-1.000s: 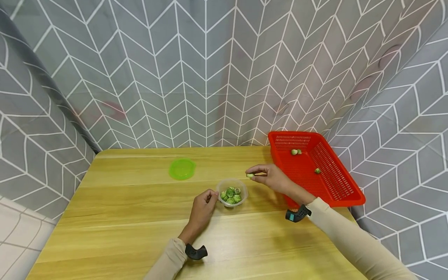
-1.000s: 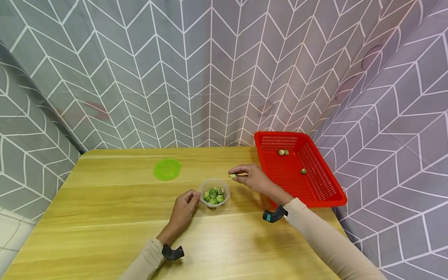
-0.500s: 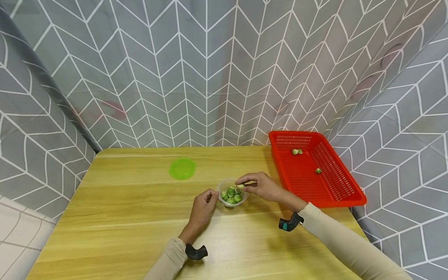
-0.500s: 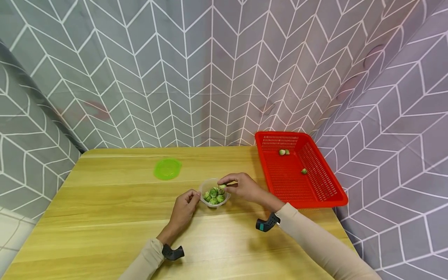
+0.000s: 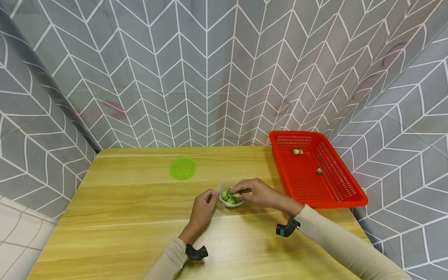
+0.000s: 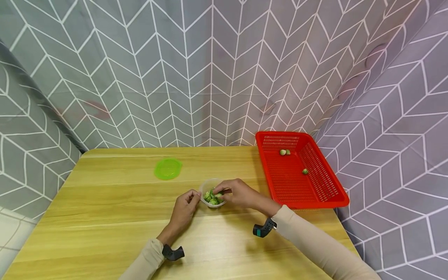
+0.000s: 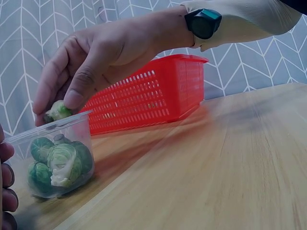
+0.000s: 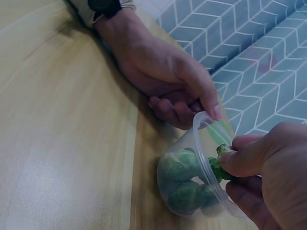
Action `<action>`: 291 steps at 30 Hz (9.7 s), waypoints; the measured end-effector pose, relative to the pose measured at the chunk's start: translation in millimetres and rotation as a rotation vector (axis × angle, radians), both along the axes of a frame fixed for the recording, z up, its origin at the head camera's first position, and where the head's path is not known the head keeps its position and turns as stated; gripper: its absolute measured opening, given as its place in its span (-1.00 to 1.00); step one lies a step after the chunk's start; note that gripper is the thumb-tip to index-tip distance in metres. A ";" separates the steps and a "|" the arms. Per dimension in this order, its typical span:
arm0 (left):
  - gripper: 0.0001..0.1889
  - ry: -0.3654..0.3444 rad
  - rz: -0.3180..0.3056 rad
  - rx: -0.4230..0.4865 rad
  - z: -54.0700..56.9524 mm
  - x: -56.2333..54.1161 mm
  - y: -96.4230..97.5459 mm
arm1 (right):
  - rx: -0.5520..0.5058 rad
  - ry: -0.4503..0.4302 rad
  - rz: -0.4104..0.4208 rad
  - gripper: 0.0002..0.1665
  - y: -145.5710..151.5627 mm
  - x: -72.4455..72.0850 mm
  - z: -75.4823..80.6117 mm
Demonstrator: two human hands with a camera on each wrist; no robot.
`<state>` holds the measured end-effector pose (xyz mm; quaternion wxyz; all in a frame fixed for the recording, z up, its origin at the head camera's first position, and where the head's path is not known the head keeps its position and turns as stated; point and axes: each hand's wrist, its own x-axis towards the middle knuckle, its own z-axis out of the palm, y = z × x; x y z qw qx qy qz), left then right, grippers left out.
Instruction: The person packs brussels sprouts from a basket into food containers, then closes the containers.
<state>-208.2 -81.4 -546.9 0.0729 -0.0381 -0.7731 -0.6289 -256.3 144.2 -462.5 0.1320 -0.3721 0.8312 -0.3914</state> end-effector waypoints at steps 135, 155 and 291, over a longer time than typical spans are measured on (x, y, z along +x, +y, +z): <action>-0.60 0.027 -0.048 -0.001 -9.5 -2.1 -4.5 | 0.271 0.096 -0.851 -0.57 256.9 -70.5 4.9; -0.61 0.020 -0.043 -0.006 -10.4 -2.5 -6.1 | 0.411 -0.057 -0.779 -0.43 252.5 -73.6 0.8; -0.62 0.041 -0.042 0.019 -9.2 -2.1 -6.9 | -0.178 -0.036 -0.351 -0.79 -28.4 19.7 1.7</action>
